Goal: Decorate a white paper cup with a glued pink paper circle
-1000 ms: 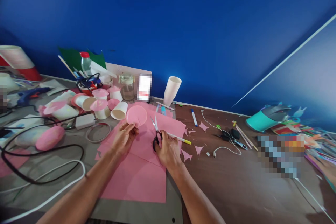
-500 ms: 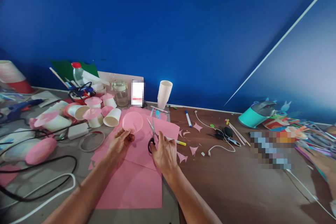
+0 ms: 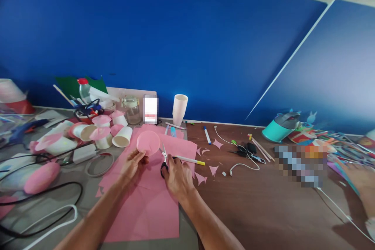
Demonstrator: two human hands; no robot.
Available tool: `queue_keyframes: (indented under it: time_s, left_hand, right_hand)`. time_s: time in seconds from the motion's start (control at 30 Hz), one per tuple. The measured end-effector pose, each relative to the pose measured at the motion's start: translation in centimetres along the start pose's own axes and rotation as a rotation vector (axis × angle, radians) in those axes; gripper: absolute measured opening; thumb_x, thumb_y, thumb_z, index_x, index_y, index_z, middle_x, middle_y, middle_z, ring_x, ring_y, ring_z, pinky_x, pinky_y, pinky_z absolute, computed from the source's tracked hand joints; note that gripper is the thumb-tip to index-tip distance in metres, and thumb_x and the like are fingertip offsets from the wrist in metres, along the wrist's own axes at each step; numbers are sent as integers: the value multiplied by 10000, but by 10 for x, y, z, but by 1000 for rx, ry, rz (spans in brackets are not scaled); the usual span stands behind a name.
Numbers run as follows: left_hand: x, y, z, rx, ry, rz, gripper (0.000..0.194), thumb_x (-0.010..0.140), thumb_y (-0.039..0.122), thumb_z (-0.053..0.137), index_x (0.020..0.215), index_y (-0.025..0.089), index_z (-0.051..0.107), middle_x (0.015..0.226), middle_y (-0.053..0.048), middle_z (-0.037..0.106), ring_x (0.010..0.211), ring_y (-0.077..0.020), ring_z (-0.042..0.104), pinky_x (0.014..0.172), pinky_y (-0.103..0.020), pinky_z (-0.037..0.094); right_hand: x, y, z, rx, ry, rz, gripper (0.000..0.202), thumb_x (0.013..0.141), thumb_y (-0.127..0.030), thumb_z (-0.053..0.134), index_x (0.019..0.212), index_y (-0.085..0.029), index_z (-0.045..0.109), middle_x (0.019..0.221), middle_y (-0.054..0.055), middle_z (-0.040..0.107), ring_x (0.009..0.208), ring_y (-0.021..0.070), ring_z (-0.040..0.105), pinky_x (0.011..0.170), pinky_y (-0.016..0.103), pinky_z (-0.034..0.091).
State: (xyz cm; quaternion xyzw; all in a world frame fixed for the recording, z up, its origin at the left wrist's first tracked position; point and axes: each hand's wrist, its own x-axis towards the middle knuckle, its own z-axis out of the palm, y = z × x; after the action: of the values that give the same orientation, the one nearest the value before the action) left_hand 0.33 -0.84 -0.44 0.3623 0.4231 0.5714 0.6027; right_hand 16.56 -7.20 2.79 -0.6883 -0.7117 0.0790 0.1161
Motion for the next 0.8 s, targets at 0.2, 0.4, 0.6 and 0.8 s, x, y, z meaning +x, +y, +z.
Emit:
queue_keyframes:
  time_s: [0.2,0.4,0.6,0.8]
  left_hand:
    - [0,2,0,0,-42,14,287,596,425,819,651,186,669,544,35,585,487,-95,489,495,-218,376]
    - [-10,3,6,53,-118,-11,266,655,384,799,628,174,637,535,39,548,495,-85,467,500,-203,372]
    - [-20,1,10,62,-229,-87,239,694,347,793,669,168,637,559,30,571,490,-76,469,471,-192,356]
    - [-24,1,14,13,-311,-153,209,695,317,799,743,156,674,585,7,630,488,-89,534,487,-198,420]
  right_hand:
    - [-1,5,3,122,222,-92,239,938,-252,492,1118,-188,637,1061,111,676,900,235,668,786,315,469]
    - [12,19,25,717,301,-59,351,919,-423,500,1133,-157,581,882,76,649,653,159,589,608,276,474]
    - [21,21,35,1065,227,-44,292,857,-460,550,733,-196,541,618,-35,512,564,111,468,534,226,392]
    - [18,13,31,1165,174,39,215,799,-354,551,646,-212,501,540,-41,528,498,114,473,491,230,395]
